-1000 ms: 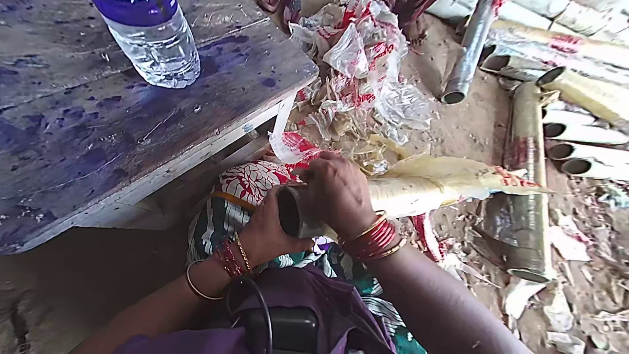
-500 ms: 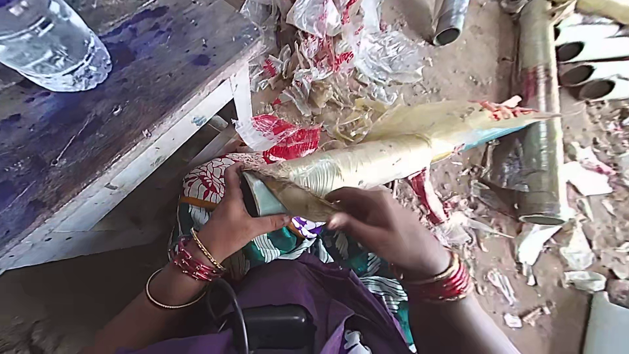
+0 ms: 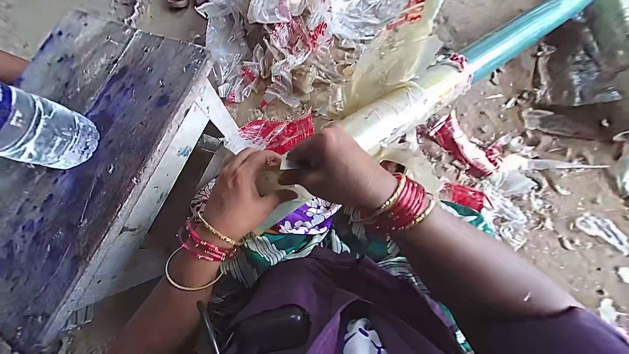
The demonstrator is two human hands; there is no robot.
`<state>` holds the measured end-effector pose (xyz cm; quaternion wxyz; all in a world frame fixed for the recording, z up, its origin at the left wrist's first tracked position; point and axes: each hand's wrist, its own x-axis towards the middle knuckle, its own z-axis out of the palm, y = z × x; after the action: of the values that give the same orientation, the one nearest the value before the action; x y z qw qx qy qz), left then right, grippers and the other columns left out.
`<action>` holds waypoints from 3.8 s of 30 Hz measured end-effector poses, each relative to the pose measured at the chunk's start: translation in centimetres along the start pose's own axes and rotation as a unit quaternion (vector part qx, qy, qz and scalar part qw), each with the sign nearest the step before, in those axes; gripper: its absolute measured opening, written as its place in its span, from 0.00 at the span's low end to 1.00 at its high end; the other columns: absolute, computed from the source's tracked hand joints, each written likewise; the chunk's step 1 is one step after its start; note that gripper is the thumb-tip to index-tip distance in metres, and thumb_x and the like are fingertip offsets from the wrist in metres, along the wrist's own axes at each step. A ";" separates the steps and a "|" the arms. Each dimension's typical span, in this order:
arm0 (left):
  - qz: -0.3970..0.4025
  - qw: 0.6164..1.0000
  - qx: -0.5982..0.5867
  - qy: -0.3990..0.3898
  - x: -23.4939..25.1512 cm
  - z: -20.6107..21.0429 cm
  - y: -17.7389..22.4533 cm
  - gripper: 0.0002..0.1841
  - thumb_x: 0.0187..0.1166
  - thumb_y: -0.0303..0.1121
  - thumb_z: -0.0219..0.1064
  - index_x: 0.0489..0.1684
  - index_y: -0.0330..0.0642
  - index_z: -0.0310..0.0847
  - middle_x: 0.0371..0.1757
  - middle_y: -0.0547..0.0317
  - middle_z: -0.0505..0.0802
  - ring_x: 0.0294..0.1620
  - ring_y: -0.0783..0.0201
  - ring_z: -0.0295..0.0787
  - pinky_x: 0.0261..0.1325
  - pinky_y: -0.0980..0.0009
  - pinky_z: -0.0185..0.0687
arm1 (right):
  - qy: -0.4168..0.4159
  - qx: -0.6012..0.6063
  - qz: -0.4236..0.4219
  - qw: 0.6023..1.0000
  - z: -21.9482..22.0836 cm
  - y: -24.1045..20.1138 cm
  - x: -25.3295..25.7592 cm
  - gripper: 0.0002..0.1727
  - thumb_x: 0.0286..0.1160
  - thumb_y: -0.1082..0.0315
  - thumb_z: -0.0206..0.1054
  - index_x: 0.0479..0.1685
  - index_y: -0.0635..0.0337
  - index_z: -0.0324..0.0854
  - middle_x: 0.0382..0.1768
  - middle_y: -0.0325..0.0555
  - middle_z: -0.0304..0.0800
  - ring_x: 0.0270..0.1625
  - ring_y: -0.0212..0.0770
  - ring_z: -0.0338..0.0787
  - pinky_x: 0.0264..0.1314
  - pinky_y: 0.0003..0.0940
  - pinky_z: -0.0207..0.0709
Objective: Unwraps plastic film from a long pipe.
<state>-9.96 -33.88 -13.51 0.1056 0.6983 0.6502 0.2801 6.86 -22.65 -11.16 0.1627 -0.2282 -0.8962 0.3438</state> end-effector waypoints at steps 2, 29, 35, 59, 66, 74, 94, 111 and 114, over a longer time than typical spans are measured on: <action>0.004 0.998 -0.055 0.038 0.5 0.9 -1.3 0.25 0.56 0.42 0.85 0.47 0.32 0.91 0.41 0.51 0.90 0.45 0.64 0.86 0.53 0.69 0.80 | 0.016 0.003 0.049 0.999 -1.2 1.5 -0.4 0.14 0.74 0.55 0.73 0.36 0.58 0.88 0.23 0.40 0.82 0.26 0.40 0.80 0.29 0.47 0.72; 0.310 0.914 0.060 0.254 -8.2 5.6 -1.3 0.12 0.84 0.39 0.69 0.33 0.45 0.75 0.33 0.59 0.70 0.39 0.62 0.66 0.57 0.71 0.63 | 0.093 -0.179 -0.248 0.948 3.1 1.3 -6.5 0.13 0.77 0.78 0.57 0.35 0.62 0.89 0.21 0.44 0.84 0.22 0.43 0.81 0.22 0.36 0.65; 0.329 0.928 0.051 0.168 -9.6 4.4 -2.8 0.06 0.83 0.27 0.66 0.39 0.34 0.86 0.22 0.56 0.74 0.26 0.59 0.68 0.32 0.69 0.66 | 0.074 -0.215 -0.264 0.938 3.9 0.0 -6.2 0.13 0.77 0.76 0.56 0.29 0.61 0.86 0.19 0.44 0.78 0.21 0.43 0.75 0.21 0.36 0.56; 0.269 0.950 -0.073 0.142 -10.2 5.1 -3.6 0.12 0.86 0.34 0.66 0.35 0.36 0.89 0.19 0.57 0.75 0.23 0.63 0.71 0.30 0.74 0.67 | 0.078 -0.315 -0.345 0.881 5.2 0.5 -6.1 0.14 0.80 0.79 0.53 0.29 0.67 0.83 0.19 0.47 0.78 0.19 0.44 0.73 0.20 0.36 0.53; 0.256 0.952 -0.091 0.140 -10.1 5.1 -3.9 0.13 0.85 0.39 0.69 0.36 0.38 0.90 0.20 0.58 0.75 0.24 0.65 0.72 0.30 0.75 0.67 | 0.029 -0.351 -0.365 0.862 0.0 5.7 -6.0 0.13 0.82 0.80 0.51 0.35 0.71 0.81 0.21 0.53 0.78 0.19 0.49 0.74 0.19 0.41 0.56; 0.255 0.949 -0.101 0.156 -9.8 5.4 -4.3 0.13 0.84 0.39 0.70 0.36 0.39 0.90 0.19 0.60 0.71 0.23 0.66 0.69 0.31 0.75 0.66 | -0.012 -0.429 -0.249 0.868 -8.3 14.3 -6.9 0.10 0.82 0.78 0.49 0.33 0.72 0.72 0.21 0.63 0.78 0.22 0.66 0.82 0.18 0.54 0.63; 0.268 0.943 -0.097 0.171 -9.9 6.0 -4.5 0.14 0.87 0.42 0.66 0.40 0.41 0.87 0.22 0.58 0.72 0.25 0.64 0.71 0.32 0.74 0.67 | 0.092 -0.311 -0.339 0.883 4.3 2.7 -6.0 0.12 0.78 0.78 0.58 0.30 0.64 0.87 0.20 0.45 0.84 0.22 0.43 0.80 0.21 0.35 0.61; 0.244 0.953 -0.079 0.164 -9.8 5.5 -4.8 0.13 0.86 0.44 0.67 0.40 0.43 0.86 0.24 0.60 0.70 0.28 0.66 0.70 0.35 0.76 0.66 | 0.054 -0.533 -0.140 0.833 -11.7 21.8 -11.9 0.07 0.78 0.81 0.57 0.35 0.71 0.80 0.25 0.61 0.83 0.28 0.62 0.85 0.25 0.52 0.69; 0.252 0.948 -0.084 0.174 -9.7 5.7 -4.7 0.13 0.86 0.44 0.67 0.40 0.43 0.86 0.24 0.60 0.70 0.27 0.66 0.70 0.35 0.76 0.67 | 0.023 -0.532 0.084 0.842 -13.3 21.2 -12.8 0.07 0.73 0.85 0.59 0.37 0.76 0.84 0.34 0.70 0.89 0.41 0.73 0.91 0.40 0.66 0.77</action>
<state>-10.91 -41.38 -23.01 -0.0246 0.7685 0.4353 0.4683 29.91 -8.08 -18.09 0.0073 -0.3616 -0.9149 -0.1792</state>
